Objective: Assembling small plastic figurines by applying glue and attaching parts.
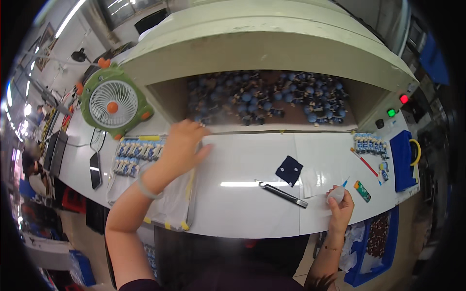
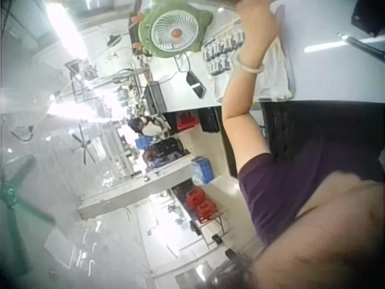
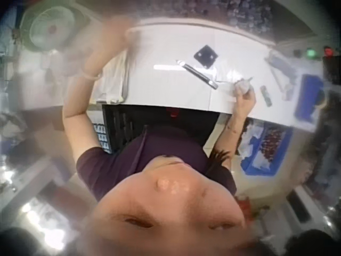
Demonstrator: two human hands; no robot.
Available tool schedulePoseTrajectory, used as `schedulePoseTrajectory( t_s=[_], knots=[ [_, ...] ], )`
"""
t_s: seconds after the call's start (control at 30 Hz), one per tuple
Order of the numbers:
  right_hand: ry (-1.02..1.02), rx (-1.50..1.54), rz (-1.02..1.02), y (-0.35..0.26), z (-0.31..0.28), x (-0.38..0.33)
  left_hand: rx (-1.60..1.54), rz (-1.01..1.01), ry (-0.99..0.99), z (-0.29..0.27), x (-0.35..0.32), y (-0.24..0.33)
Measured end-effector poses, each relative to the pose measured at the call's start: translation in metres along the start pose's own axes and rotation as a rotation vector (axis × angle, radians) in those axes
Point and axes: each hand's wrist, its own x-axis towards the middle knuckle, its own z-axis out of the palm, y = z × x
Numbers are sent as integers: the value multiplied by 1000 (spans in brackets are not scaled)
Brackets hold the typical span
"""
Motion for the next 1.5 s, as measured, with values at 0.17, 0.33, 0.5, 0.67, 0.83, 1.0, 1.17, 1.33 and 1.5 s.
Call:
schedulePoseTrajectory(
  t_s=[0.17,0.33,0.5,0.67,0.83,1.0,1.17,1.33,1.5],
  knots=[
    [29,53,-21,-8,0,-3,48,157,166,77,149,37],
    [84,42,-50,-3,3,-2,66,83,614,188,285,24],
    [40,19,-19,-5,-1,0,-118,76,485,206,307,35],
    [31,-328,-181,-12,6,2,-336,22,392,172,279,31],
    [5,-516,-149,-14,11,-1,-1064,-184,-228,48,146,79],
    [147,-582,-254,-3,21,-1,-1490,-291,-392,9,20,81],
    [119,-395,-766,-13,40,-44,-1816,-454,-445,4,-79,100],
    [-640,-90,-355,-31,99,-87,-1997,-481,-359,34,-113,124],
    [-622,-201,-393,-29,105,-90,-2019,-410,-136,51,-123,134]
  ],
)
